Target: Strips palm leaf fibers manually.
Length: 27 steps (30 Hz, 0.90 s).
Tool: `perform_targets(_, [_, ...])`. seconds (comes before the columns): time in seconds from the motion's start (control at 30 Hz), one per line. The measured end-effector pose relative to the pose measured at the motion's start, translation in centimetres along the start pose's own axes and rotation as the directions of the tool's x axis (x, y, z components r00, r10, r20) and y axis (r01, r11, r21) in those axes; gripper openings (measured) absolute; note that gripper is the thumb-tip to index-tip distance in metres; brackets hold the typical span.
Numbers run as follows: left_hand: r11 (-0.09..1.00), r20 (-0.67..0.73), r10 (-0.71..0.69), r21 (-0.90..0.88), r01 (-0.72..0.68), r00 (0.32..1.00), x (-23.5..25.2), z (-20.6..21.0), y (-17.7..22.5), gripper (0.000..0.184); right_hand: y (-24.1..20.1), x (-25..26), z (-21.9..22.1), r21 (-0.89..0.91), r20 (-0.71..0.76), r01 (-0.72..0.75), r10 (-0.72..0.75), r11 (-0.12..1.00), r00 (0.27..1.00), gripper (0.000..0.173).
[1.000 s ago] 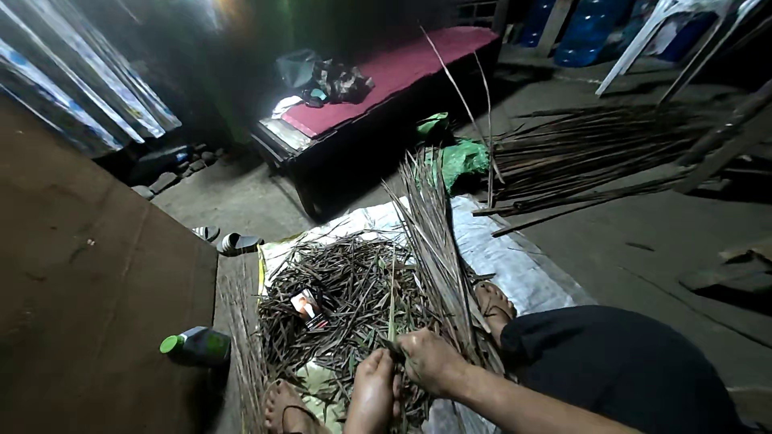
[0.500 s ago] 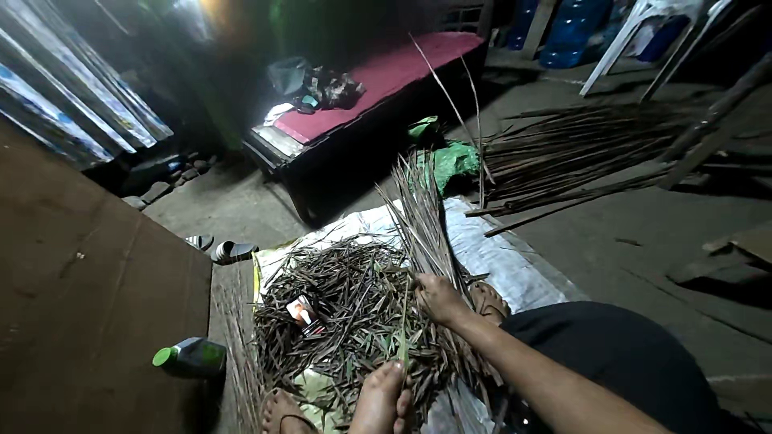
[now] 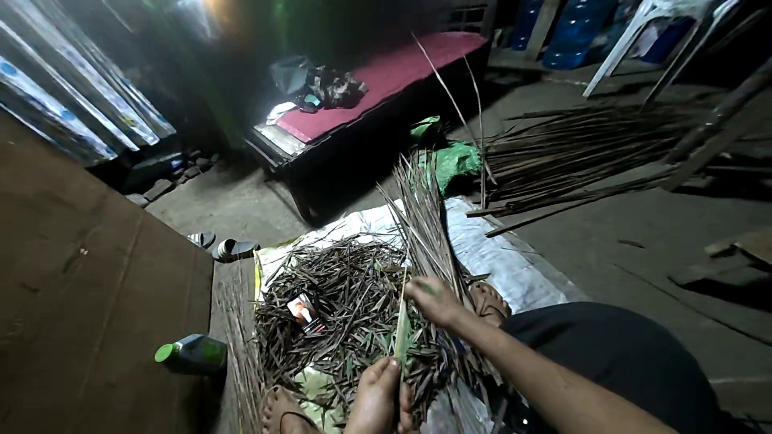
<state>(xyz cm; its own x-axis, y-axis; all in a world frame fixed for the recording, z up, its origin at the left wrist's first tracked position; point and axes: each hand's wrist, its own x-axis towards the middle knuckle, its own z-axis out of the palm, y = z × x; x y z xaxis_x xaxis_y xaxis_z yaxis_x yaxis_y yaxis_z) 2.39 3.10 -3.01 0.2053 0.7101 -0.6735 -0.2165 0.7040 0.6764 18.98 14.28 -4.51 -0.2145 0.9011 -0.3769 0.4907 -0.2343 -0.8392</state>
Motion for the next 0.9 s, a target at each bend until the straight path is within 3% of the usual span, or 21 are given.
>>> perform_targets(0.1, [0.999, -0.076, 0.016, -0.044, -0.02, 0.997, 0.5, -0.2, 0.1, 0.029, -0.7, -2.9, 2.5, -0.393, 0.276, 0.132, -0.021, 0.91, 0.961, 0.028])
perform_targets(0.2, [0.996, -0.101, 0.047, -0.072, -0.054, 0.994, 0.6, -0.2, 0.2, 0.029, -1.6, -5.0, 4.3, -0.511, 0.368, 0.178, 0.027, 0.841, 0.929, 0.022])
perform_targets(0.27, [0.995, -0.084, 0.036, -0.094, -0.044, 0.996, 0.4, 0.0, 0.4, 0.029, -1.7, -4.6, 4.1, -0.547, 0.325, 0.164, 0.027, 0.821, 0.945, 0.025])
perform_targets(0.43, [0.998, -0.017, 0.009, -0.062, -0.01, 1.0, -0.2, 0.6, -0.1, 0.03, -0.4, -0.4, 1.7, -0.529, 0.075, -0.058, 0.114, 0.846, 0.991, 0.033])
perform_targets(0.5, [0.999, -0.018, 0.013, -0.047, -0.014, 1.0, -0.1, 0.4, -0.2, 0.029, -0.4, -0.2, 1.3, -0.515, 0.086, -0.015, 0.069, 0.857, 0.994, 0.033])
perform_targets(0.7, [0.998, -0.081, 0.033, -0.055, -0.037, 0.996, 0.6, -0.2, 0.2, 0.029, -1.1, -4.0, 4.0, -0.476, 0.363, 0.198, -0.014, 0.857, 0.932, 0.022])
perform_targets(0.77, [0.998, -0.064, 0.028, -0.063, -0.032, 0.998, 0.4, 0.0, 0.1, 0.029, -1.0, -3.6, 3.8, -0.512, 0.337, 0.184, 0.0, 0.839, 0.941, 0.022])
perform_targets(0.9, [0.998, 0.035, -0.004, -0.068, 0.006, 0.999, -0.3, 0.5, -0.2, 0.031, -0.4, -1.2, 2.3, -0.57, 0.156, 0.011, 0.095, 0.821, 0.983, 0.031])
